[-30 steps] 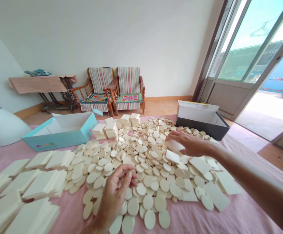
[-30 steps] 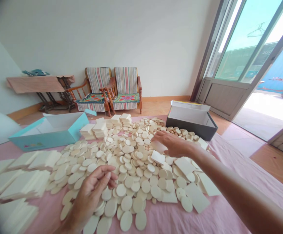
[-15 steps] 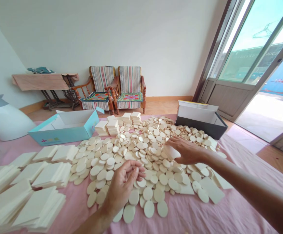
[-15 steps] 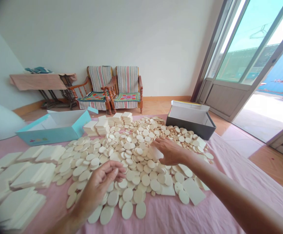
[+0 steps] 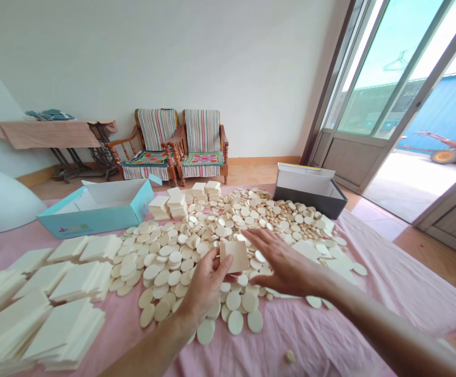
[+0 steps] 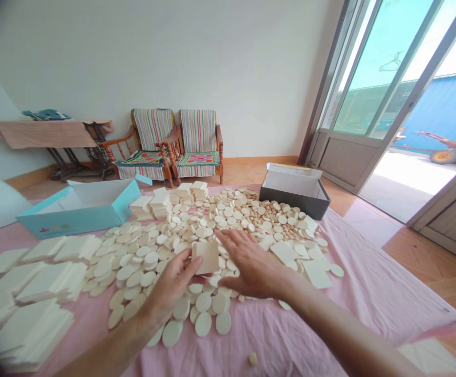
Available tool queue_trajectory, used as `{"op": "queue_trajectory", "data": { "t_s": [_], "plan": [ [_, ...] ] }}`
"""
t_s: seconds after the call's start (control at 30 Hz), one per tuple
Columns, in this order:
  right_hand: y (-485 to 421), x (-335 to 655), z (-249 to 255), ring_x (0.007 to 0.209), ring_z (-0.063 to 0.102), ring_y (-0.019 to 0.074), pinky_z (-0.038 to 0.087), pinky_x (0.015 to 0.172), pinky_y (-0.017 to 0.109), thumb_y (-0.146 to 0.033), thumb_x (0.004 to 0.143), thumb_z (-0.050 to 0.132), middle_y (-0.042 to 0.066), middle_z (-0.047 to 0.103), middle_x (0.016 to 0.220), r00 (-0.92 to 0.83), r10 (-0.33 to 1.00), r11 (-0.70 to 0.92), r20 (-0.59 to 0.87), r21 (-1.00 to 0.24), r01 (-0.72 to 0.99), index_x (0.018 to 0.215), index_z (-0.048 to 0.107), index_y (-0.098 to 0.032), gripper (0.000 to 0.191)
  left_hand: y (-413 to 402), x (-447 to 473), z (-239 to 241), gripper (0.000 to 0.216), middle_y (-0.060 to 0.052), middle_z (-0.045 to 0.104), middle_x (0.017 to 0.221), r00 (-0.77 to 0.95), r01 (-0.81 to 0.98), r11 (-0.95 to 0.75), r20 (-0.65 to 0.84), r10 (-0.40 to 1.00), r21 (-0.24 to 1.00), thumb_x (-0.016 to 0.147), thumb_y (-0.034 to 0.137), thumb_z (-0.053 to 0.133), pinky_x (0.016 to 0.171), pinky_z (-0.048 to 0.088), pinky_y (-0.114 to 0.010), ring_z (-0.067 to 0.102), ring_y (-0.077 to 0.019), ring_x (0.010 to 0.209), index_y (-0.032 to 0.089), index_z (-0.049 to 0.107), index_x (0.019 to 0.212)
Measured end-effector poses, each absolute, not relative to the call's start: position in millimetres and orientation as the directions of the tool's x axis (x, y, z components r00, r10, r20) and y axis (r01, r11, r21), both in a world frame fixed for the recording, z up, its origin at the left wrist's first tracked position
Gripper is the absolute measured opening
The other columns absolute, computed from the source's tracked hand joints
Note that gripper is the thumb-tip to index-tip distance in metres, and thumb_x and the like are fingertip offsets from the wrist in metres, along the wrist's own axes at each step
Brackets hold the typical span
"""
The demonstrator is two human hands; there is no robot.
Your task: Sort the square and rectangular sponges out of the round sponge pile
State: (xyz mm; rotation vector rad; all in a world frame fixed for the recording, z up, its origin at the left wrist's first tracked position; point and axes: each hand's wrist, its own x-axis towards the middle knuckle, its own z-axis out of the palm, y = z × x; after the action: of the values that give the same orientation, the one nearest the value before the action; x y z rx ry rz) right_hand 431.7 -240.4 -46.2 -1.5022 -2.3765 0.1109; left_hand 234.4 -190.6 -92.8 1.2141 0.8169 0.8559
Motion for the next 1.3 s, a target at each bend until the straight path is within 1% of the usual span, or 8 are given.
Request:
{"op": "queue_trajectory", "data": {
  "t_s": [0.1,0.23,0.37,0.57,0.7,0.9,1.17,1.3],
  "plan": [
    [-251.1,488.8,-39.5,0.115,0.053,0.0244,0.042,0.098,0.042,-0.018,0.084,0.053,0.012,0.055,0.127,-0.238,0.963,0.262,0.127,-0.241,0.934,0.13,0.051,-0.02,0.046,-184.4,221.4,-89.1,0.043,-0.009,0.07,0.096,0.407,-0.197,0.188,-0.094,0.909,0.962,0.08,0.042,0.069,0.065,0.057,-0.026,0.071,-0.0199,0.076,0.011,0.056,0.107],
    [-258.7,545.0,-47.0,0.124,0.045,0.0309,0.036,0.102,0.049,-0.004,0.065,0.059,0.011,0.055,0.132,-0.167,0.984,0.159,-0.066,-0.114,0.981,0.123,0.059,-0.02,0.06,-175.7,207.4,-82.6,0.036,-0.004,0.07,0.085,0.336,-0.314,0.239,-0.128,0.933,0.919,0.074,0.034,0.074,0.061,0.056,-0.023,0.071,-0.0185,0.071,0.013,0.057,0.097],
    [-257.7,560.1,-65.6,0.127,0.044,0.0285,0.032,0.105,0.049,-0.008,0.066,0.059,0.008,0.055,0.134,-0.192,0.973,0.166,-0.131,-0.19,0.968,0.13,0.055,-0.025,0.066,-169.6,201.8,-80.4,0.032,-0.003,0.07,0.084,0.306,-0.366,0.271,-0.159,0.939,0.89,0.072,0.029,0.075,0.059,0.056,-0.022,0.071,-0.0186,0.071,0.014,0.058,0.094],
    [-249.0,559.8,-69.7,0.113,0.051,0.0294,0.039,0.097,0.046,-0.016,0.07,0.062,0.012,0.059,0.116,-0.159,0.985,0.144,-0.062,-0.194,0.97,0.119,0.06,-0.019,0.049,-169.8,203.9,-83.3,0.031,-0.003,0.07,0.082,0.324,-0.369,0.296,-0.176,0.929,0.881,0.072,0.027,0.076,0.059,0.057,-0.023,0.071,-0.0184,0.069,0.014,0.058,0.093],
    [-239.6,518.3,-55.7,0.107,0.052,0.0266,0.044,0.091,0.043,-0.035,0.077,0.066,0.013,0.053,0.118,-0.08,0.99,0.116,0.115,-0.347,0.93,0.124,0.05,-0.019,0.052,-173.1,209.0,-88.5,0.035,-0.006,0.071,0.085,0.366,-0.321,0.274,-0.148,0.919,0.907,0.074,0.033,0.075,0.062,0.057,-0.025,0.071,-0.0191,0.07,0.013,0.057,0.097],
    [-221.3,410.5,-37.4,0.103,0.053,0.026,0.047,0.086,0.04,-0.05,0.074,0.072,0.013,0.053,0.115,-0.251,0.89,0.391,0.38,-0.354,0.849,0.123,0.049,-0.019,0.062,-178.6,213.2,-94.3,0.044,-0.01,0.07,0.093,0.4,-0.224,0.23,-0.126,0.908,0.947,0.079,0.039,0.07,0.064,0.056,-0.027,0.071,-0.0202,0.075,0.011,0.054,0.11],
    [-208.2,368.1,-48.3,0.089,0.062,0.0275,0.048,0.077,0.04,-0.053,0.079,0.065,0.009,0.065,0.093,-0.336,0.909,0.399,0.248,-0.28,0.873,0.108,0.054,-0.016,0.048,-186.3,211.1,-104.3,0.04,-0.008,0.069,0.098,0.371,-0.273,0.167,-0.056,0.927,0.947,0.085,0.05,0.06,0.069,0.054,-0.025,0.067,-0.0217,0.093,0.016,0.059,0.106],
    [-213.5,365.9,-59.7,0.114,0.054,0.0316,0.046,0.092,0.047,-0.046,0.079,0.068,0.017,0.057,0.123,-0.316,0.894,0.432,0.319,-0.418,0.799,0.136,0.038,-0.016,0.071,-187.3,213.2,-100.8,0.041,-0.007,0.068,0.098,0.367,-0.238,0.181,-0.084,0.926,0.954,0.079,0.045,0.07,0.066,0.054,-0.024,0.069,-0.0208,0.085,0.015,0.058,0.105]
  ]
}}
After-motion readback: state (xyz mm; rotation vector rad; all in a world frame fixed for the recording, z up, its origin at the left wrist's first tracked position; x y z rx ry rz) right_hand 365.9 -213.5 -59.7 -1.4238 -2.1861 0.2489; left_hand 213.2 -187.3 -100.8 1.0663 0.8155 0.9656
